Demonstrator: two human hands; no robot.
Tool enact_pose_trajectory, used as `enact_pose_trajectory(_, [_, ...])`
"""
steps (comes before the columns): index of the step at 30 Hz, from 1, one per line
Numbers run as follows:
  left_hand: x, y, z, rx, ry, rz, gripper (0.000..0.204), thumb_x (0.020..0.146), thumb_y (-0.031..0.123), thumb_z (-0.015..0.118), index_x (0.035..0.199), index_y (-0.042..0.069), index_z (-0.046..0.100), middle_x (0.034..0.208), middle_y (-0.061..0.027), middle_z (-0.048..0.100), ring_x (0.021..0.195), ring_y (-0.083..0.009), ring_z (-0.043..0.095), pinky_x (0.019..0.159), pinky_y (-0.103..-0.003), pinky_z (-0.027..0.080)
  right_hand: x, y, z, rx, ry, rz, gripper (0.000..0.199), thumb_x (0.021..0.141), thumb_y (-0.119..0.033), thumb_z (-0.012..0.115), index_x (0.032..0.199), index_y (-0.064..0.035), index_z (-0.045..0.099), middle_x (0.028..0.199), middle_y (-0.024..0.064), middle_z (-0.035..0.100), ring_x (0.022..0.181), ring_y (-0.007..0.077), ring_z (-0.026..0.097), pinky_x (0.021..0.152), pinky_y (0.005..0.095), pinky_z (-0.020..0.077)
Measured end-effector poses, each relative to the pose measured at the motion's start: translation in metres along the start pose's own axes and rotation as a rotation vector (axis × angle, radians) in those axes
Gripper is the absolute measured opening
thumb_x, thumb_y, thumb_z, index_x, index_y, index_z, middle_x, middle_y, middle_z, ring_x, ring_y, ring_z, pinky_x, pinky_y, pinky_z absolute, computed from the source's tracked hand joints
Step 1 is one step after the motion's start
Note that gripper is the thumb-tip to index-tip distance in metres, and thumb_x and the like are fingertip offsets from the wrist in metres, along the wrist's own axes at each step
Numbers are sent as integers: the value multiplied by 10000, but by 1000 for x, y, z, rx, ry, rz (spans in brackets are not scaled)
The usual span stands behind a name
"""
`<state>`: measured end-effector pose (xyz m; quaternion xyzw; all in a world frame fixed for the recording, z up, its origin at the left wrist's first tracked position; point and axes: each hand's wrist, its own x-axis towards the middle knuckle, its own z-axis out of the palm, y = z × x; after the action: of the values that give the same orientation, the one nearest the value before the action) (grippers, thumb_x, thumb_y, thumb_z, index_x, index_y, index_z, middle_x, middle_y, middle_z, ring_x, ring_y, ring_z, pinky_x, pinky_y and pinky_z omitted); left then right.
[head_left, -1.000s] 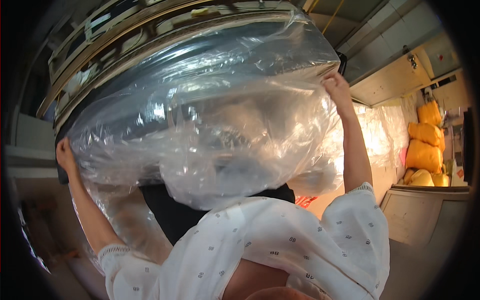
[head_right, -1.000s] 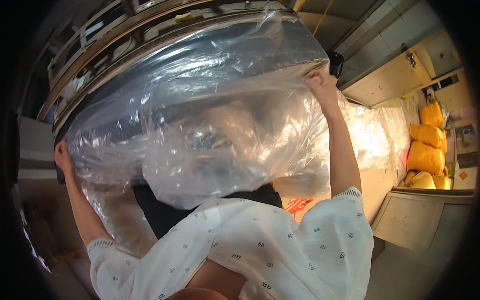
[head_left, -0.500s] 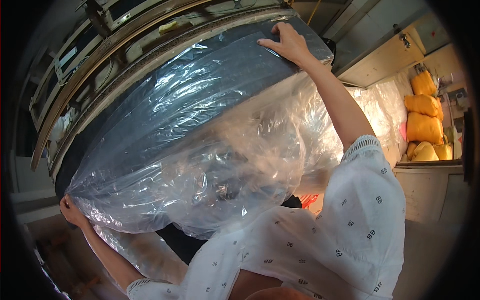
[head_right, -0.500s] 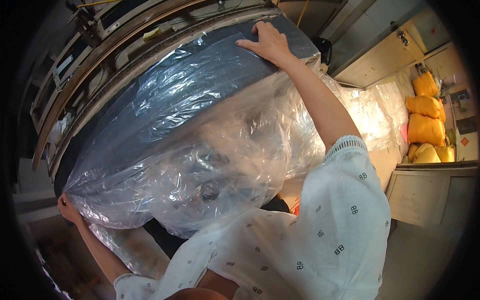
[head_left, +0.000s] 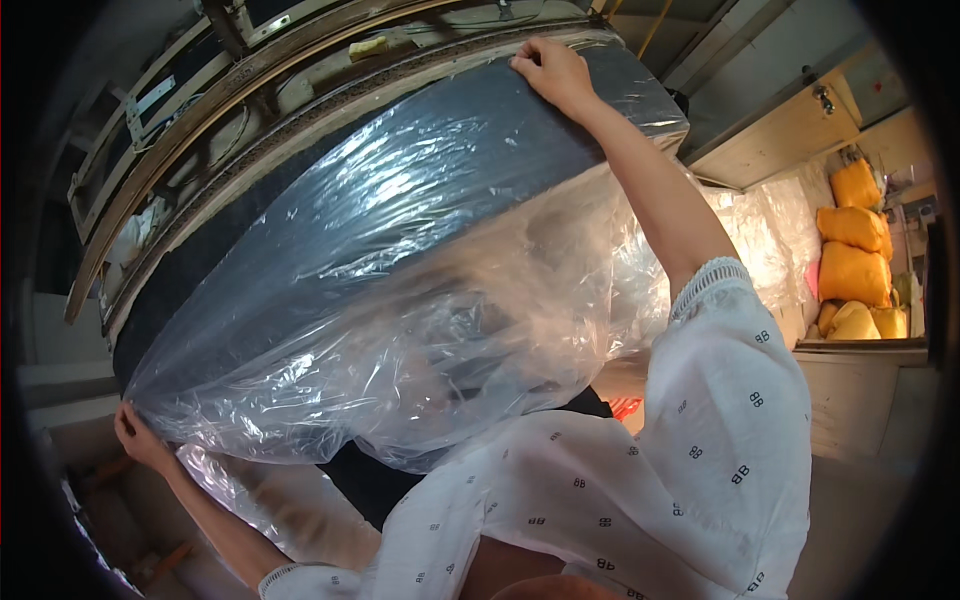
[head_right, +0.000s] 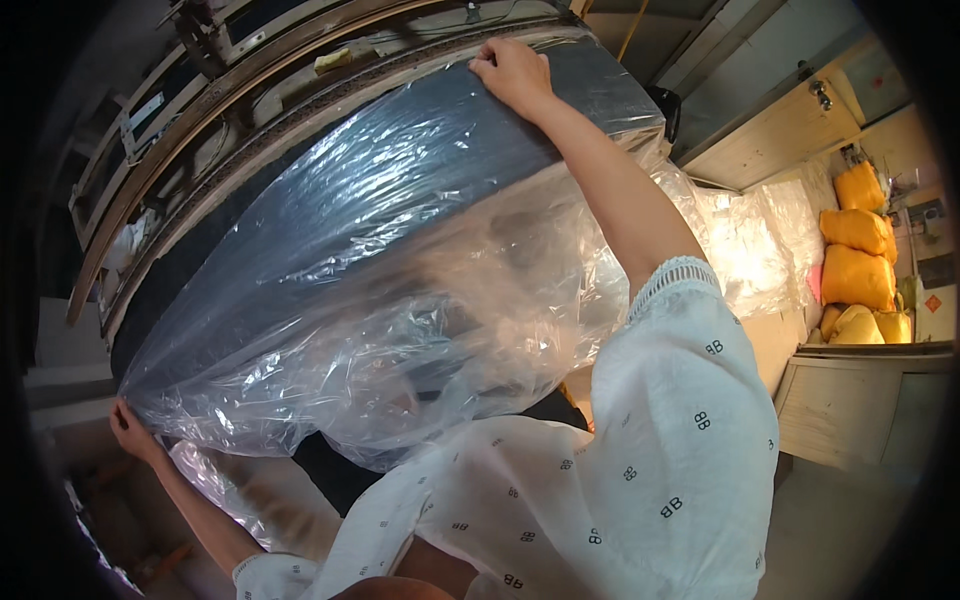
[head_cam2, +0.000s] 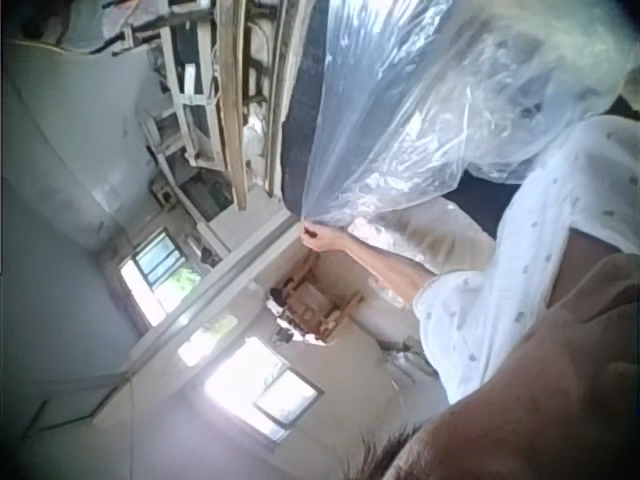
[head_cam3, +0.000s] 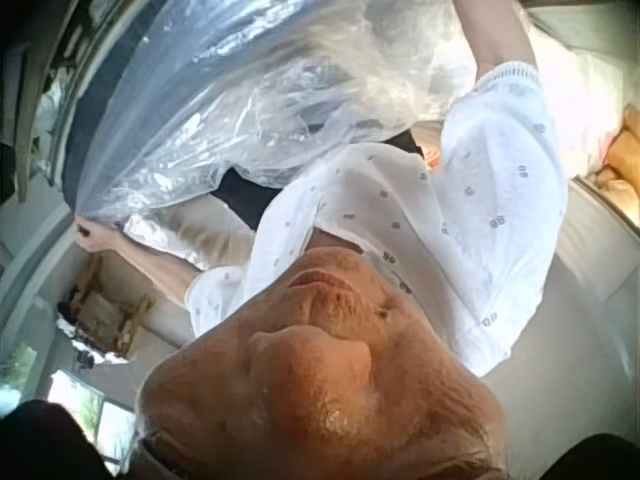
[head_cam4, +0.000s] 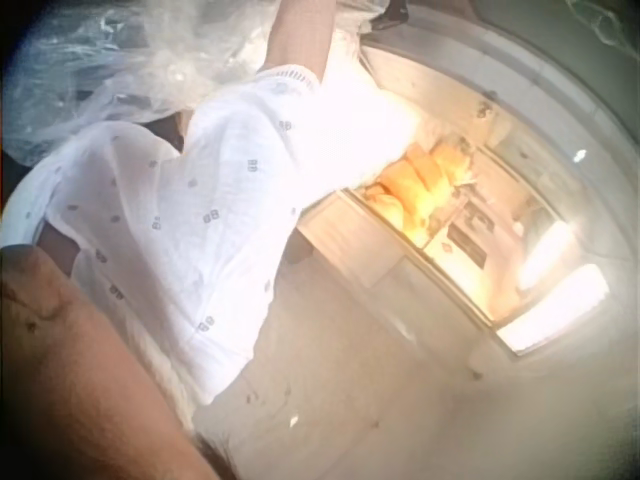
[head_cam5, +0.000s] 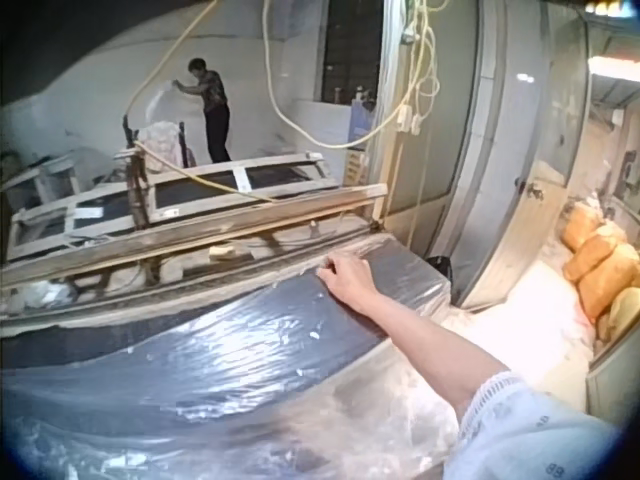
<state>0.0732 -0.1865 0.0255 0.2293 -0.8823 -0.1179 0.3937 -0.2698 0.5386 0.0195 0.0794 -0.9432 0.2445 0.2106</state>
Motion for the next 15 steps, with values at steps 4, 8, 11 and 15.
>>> enact_pose_trajectory(4, [-10, -4, -75, 32, 105, -82, 263, 887, 213, 563, 1015, -11, 613, 973, -81, 631, 898, -155, 561, 830, -259, 426, -24, -22, -12, 72, -40, -81, 226, 769, -296, 605, 830, -82, 645, 826, 90, 635, 786, 282, 597, 712, 412, 441])
enact_pose_trajectory(8, [-39, 0, -134, 71, 94, -100, 269, 887, 212, 562, 1034, -9, 604, 990, -71, 620, 917, -142, 548, 841, -253, 417, -24, -29, -9, 137, -31, -91, 234, 768, -298, 609, 816, -70, 638, 813, 87, 633, 768, 284, 595, 681, 403, 446])
enact_pose_trajectory(11, [-70, -11, -164, 14, 18, -100, 240, 892, 190, 555, 1022, -7, 603, 965, -63, 610, 895, -153, 538, 834, -259, 411, -21, -28, -6, 117, -60, -76, 238, 770, -301, 612, 828, -71, 635, 838, 89, 637, 768, 293, 596, 666, 388, 455])
enact_pose_trajectory(15, [-130, -25, -166, -228, -129, -304, 197, 881, 199, 579, 994, 41, 613, 918, -9, 578, 838, -109, 511, 770, -238, 411, -13, -17, 4, 111, -26, -150, 225, 772, -302, 614, 871, -102, 636, 864, 72, 628, 810, 294, 592, 699, 406, 445])
